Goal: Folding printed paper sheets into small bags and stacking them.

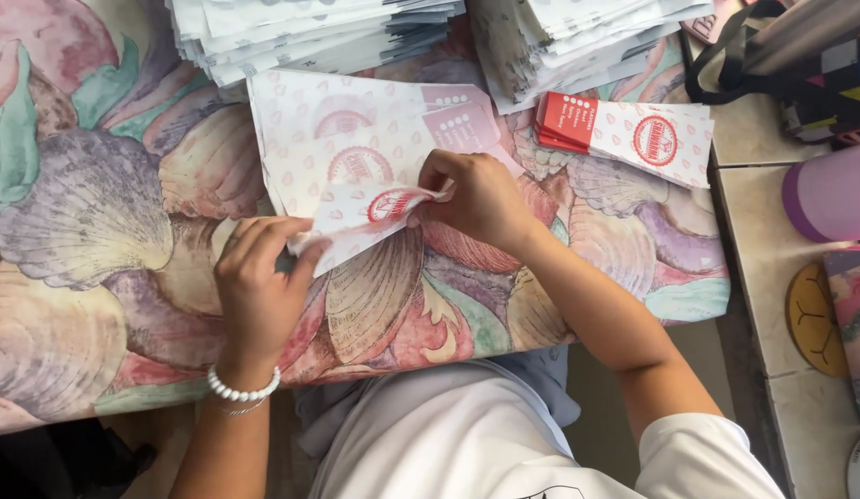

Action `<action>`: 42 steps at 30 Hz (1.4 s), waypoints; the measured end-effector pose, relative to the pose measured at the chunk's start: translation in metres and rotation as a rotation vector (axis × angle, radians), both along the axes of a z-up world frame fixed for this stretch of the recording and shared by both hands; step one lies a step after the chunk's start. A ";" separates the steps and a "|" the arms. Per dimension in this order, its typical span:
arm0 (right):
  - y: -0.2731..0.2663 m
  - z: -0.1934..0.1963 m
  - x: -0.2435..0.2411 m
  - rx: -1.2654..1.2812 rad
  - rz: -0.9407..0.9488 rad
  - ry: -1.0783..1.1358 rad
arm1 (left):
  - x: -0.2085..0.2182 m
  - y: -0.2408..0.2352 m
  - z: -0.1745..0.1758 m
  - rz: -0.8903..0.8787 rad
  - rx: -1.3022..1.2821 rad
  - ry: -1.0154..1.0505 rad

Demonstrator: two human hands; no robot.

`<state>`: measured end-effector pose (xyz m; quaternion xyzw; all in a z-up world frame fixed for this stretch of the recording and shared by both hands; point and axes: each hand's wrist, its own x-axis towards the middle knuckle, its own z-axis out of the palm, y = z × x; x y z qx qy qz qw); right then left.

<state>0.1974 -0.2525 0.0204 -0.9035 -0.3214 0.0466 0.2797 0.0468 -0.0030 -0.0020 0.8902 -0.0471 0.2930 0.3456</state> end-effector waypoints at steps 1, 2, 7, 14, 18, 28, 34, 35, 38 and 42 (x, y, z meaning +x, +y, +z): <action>-0.002 0.001 0.000 0.003 -0.005 0.000 | 0.002 -0.001 0.001 -0.005 0.003 0.000; -0.004 0.003 0.001 0.102 0.050 0.085 | 0.004 -0.002 0.001 0.016 -0.038 0.006; -0.007 0.000 0.001 0.384 -0.037 0.148 | 0.017 -0.009 0.024 0.023 -0.091 0.027; -0.016 -0.030 0.018 0.533 -0.128 0.201 | 0.031 -0.008 0.022 0.056 -0.154 0.004; -0.015 -0.015 0.011 0.648 -0.047 0.231 | 0.035 -0.010 0.030 0.049 -0.181 -0.032; -0.014 0.014 0.000 0.631 0.032 0.004 | 0.038 -0.006 0.018 0.081 -0.191 -0.043; -0.027 0.019 -0.016 0.454 0.245 -0.217 | 0.034 -0.038 0.054 -0.069 -0.274 -0.152; -0.034 0.026 -0.024 0.456 0.212 -0.386 | 0.029 -0.043 0.057 0.031 -0.308 -0.208; -0.070 0.051 -0.065 0.363 0.156 -0.695 | 0.005 -0.056 0.063 0.095 -0.613 -0.041; -0.105 0.040 -0.120 0.131 0.156 -0.940 | 0.005 -0.061 0.008 -0.651 -1.546 0.531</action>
